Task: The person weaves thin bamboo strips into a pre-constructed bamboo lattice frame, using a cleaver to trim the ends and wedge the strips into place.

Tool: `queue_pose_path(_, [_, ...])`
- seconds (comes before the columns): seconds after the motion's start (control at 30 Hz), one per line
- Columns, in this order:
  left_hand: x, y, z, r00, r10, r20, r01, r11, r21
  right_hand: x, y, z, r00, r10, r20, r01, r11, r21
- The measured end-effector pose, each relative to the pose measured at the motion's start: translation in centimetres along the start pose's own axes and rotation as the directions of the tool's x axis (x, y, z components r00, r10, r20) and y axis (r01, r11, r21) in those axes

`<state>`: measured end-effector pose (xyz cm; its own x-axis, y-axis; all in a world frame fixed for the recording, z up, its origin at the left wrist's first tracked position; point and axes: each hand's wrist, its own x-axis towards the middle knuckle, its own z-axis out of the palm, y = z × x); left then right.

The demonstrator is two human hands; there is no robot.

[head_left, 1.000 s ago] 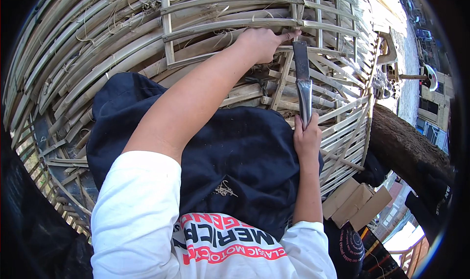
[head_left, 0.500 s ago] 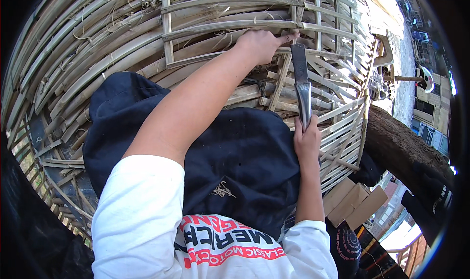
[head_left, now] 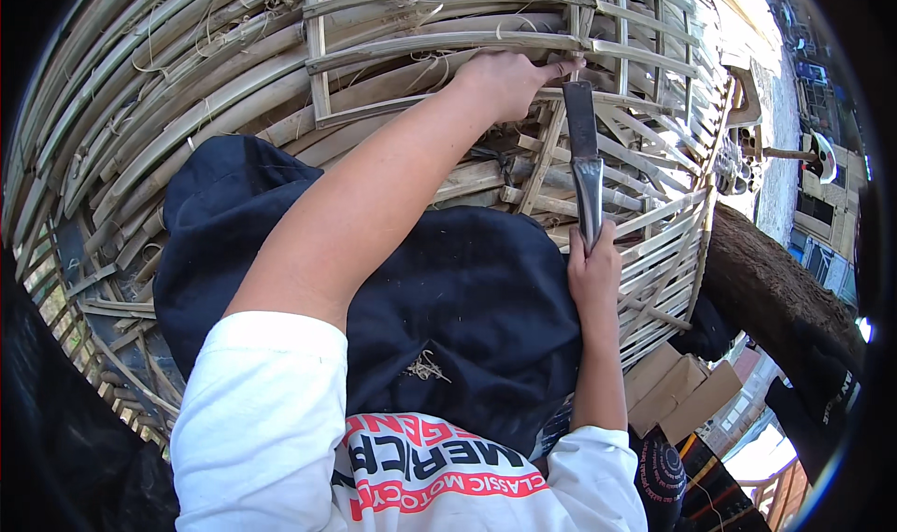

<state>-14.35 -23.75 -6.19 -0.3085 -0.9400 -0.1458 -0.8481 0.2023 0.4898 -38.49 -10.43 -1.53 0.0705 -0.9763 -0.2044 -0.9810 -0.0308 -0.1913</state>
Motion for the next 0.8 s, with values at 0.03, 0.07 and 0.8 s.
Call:
queue_pose_path(0.03, [-0.2, 0.1, -0.3, 0.999, 0.026, -0.021, -0.026, 1.0, -0.008, -0.8, 0.1, -0.2, 0.994, -0.047, -0.101, 0.058, 0.993, 0.102])
queue_pose_path(0.07, [0.2, 0.0, -0.3, 0.998, 0.031, -0.058, -0.031, 0.999, -0.004, -1.2, -0.8, -0.9, 0.971, -0.111, -0.21, 0.154, 0.967, 0.201])
queue_pose_path(0.8, [-0.3, 0.8, -0.8, 0.997, -0.034, 0.069, 0.037, 0.999, -0.039, -1.2, -1.6, -1.5, 0.95, 0.147, -0.275, 0.048, 0.803, 0.594])
